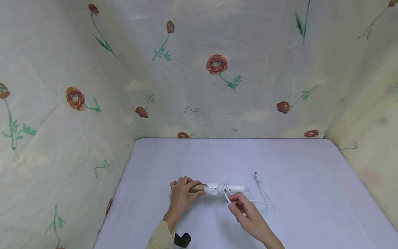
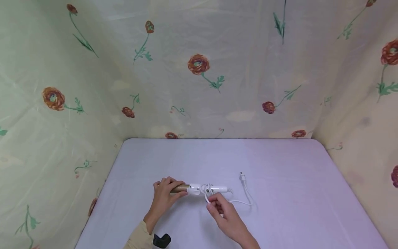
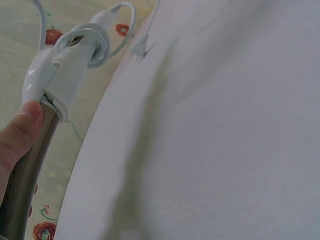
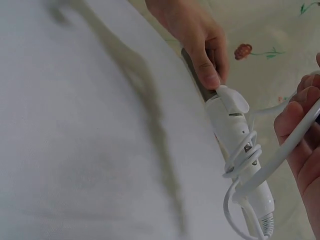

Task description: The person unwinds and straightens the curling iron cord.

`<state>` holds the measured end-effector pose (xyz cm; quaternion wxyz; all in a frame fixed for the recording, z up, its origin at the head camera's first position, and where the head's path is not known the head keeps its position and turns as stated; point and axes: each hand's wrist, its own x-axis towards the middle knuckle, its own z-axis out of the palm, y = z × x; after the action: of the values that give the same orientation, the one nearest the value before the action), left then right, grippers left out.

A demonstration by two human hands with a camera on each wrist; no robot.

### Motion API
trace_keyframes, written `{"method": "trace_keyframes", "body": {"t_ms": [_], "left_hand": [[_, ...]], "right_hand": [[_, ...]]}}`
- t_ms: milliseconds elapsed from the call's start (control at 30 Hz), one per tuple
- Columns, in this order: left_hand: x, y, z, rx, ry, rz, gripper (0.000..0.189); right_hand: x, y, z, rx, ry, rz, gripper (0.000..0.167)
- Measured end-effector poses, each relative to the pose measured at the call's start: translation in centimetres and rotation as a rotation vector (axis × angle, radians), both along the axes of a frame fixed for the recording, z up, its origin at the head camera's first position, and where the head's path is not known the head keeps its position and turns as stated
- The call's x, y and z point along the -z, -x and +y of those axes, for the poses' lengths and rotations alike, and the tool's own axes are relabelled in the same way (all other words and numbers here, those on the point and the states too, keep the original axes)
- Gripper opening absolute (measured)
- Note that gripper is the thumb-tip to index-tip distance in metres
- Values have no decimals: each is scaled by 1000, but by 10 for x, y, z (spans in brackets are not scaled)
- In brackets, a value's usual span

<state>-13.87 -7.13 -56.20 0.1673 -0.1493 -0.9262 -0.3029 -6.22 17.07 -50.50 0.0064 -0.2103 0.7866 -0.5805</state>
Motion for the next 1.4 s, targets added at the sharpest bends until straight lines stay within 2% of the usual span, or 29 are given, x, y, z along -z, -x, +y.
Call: {"method": "trace_keyframes", "body": {"t_ms": [167,400,767,900,1133,1400], "left_hand": [[0,-1,1,15,1,-6,41],[0,-2,2,19,-4,-6,41],[-1,-4,-3,33,-23,-24,42],[0,-4,-5,43,-29,-23,42],[0,-5,-8,66,-25,-57,44],[-1,-5,-11,83,-6,-49,39]], "right_hand": [[-4,0,-1,14,12,-18,11],[-7,4,0,64,-32,3,11],[-17,19,10,110,-95,28,12],[-26,25,11,126,-137,64,12],[-55,25,9,151,-184,127,11],[-58,37,13,191,-169,143,9]]}}
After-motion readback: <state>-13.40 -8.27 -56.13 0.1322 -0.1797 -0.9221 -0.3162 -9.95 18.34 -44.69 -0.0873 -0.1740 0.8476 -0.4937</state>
